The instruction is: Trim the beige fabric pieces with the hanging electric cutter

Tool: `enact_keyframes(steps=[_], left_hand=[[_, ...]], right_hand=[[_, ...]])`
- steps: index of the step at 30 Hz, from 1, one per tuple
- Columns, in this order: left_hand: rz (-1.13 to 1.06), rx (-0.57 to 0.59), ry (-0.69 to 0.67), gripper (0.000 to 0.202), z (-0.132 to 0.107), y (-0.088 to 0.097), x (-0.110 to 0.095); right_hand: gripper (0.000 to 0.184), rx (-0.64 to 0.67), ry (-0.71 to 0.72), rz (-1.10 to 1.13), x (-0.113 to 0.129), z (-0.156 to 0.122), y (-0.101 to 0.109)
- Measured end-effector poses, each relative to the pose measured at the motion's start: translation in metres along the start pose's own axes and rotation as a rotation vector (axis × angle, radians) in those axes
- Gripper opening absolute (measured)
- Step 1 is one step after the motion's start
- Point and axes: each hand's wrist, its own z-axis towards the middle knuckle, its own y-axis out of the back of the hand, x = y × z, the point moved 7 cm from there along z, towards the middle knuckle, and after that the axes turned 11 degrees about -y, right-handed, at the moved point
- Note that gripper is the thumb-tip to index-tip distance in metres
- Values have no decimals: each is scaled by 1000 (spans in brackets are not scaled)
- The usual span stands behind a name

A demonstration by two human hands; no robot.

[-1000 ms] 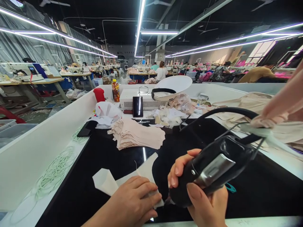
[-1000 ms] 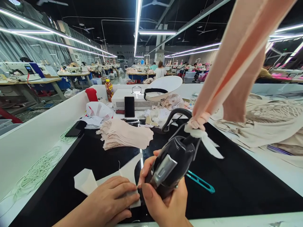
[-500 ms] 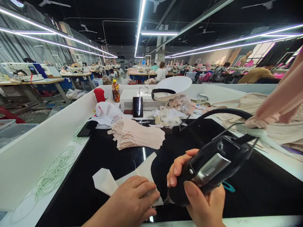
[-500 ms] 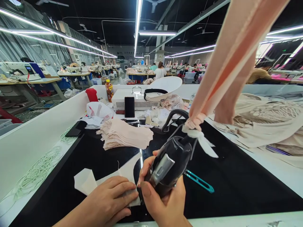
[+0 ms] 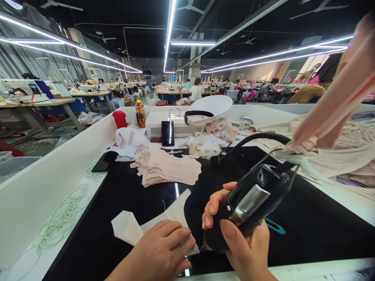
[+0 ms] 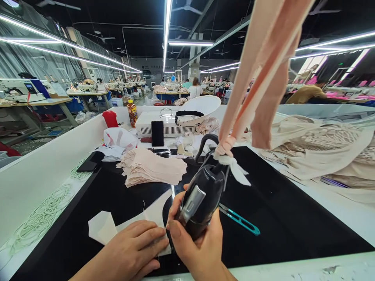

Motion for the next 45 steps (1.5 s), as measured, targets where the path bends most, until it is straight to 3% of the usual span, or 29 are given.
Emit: enact_keyframes(steps=[7,18,24,31,36,45], left_hand=[[-7,17,-13,29,1,0,0],[-9,10,-9,30,1,-3,-2],[-20,40,-1,30,0,-4,-1],[-18,25,-11,29,0,-3,-2],[-12,27,-7,30,1,-3,-2],[-12,19,-4,30,1,-4,-1]], right_hand=[[44,0,20,3,3,4,-1],[43,118,41,-50,-2,4,-1],[44,1,-4,0,-3,1,1],[41,77,37,-47,0,3,0],[44,-8,3,-20,-2,2,0],[44,-22,-4,-27,-1,-1,-2]])
